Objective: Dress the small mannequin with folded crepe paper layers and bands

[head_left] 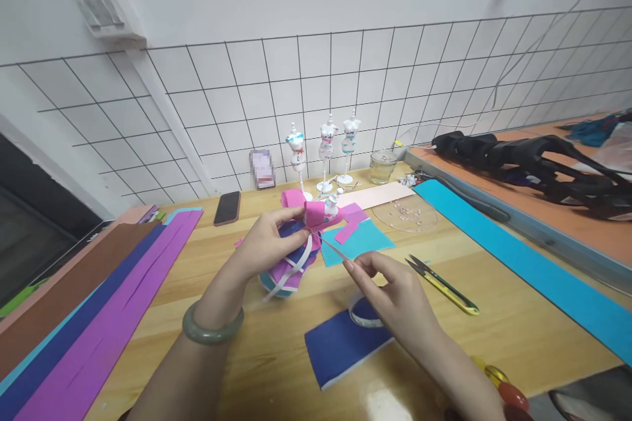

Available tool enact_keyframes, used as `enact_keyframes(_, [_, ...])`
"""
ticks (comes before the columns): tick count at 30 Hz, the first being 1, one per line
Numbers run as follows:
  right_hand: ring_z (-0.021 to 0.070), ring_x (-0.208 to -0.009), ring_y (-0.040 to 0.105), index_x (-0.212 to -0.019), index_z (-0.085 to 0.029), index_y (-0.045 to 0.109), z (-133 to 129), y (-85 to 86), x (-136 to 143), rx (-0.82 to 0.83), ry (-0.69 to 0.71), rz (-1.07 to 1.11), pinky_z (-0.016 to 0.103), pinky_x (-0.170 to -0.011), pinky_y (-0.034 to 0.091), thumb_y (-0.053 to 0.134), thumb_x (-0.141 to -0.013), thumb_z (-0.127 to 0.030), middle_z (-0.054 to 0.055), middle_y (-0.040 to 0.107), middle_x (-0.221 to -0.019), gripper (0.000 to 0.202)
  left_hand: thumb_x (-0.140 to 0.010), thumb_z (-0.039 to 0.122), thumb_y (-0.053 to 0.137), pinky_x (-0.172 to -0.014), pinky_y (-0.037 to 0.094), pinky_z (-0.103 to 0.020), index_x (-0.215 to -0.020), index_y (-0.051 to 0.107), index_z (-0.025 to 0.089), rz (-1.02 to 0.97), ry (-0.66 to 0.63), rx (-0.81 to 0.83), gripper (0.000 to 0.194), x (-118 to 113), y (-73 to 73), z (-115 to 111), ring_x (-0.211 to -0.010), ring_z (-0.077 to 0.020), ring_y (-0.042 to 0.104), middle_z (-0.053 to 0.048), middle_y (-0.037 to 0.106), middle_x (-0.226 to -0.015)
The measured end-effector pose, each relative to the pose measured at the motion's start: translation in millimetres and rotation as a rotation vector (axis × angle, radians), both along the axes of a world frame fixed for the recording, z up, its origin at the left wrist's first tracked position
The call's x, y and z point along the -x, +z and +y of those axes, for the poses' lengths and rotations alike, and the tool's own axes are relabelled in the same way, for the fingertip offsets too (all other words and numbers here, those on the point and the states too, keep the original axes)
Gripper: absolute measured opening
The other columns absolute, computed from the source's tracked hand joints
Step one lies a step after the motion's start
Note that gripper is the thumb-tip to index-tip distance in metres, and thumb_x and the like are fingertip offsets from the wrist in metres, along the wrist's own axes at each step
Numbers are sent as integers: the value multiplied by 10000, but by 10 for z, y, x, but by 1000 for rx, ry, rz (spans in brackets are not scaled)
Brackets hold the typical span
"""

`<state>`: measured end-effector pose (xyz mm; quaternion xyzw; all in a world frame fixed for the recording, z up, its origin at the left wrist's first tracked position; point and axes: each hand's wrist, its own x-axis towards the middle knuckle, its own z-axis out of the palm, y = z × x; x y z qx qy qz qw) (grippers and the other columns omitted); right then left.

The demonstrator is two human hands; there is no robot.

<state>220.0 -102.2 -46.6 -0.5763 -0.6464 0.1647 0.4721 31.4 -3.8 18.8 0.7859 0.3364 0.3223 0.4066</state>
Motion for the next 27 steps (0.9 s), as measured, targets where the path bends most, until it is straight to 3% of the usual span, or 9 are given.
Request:
enact_keyframes(7, [140, -548, 439, -624, -212, 477, -36, 105, -4, -78, -42, -140, 258, -541, 331, 484, -909, -405, -4, 502, -552, 344, -783, 207, 603, -848, 498, -312, -1147, 651, 198, -20, -2, 17, 368, -6, -11, 3, -980, -224, 640, -43, 703, -1070])
enact_keyframes(12, [124, -521, 421, -600, -208, 456, 1, 81, 3, -47, -80, -110, 258, -546, 329, 505, -889, -444, -20, 460, -534, 376, -801, 202, 595, -936, 461, -342, -1168, 636, 178, -63, -20, 56, 370, -11, 4, -39, -1069, -236, 609, -65, 677, -1137])
enact_keyframes(20, [112, -508, 407, -589, -208, 441, 36, 70, -51, -37, -85, -32, 246, -517, 329, 520, -871, -460, -37, 407, -533, 386, -766, 214, 659, -915, 475, -361, -1153, 640, 156, -158, -27, 223, 391, -56, 25, -66, -1053, -249, 619, -93, 679, -1130])
enact_keyframes(27, [105, -500, 347, -574, -211, 422, 124, 7, -78, 67, -51, 117, 237, -483, 299, 528, -849, -504, -53, 330, -517, 416, -718, 276, 721, -842, 506, -334, -1095, 665, 152, -243, -60, 377, 400, -82, -32, -31, -987, -248, 644, -98, 694, -1076])
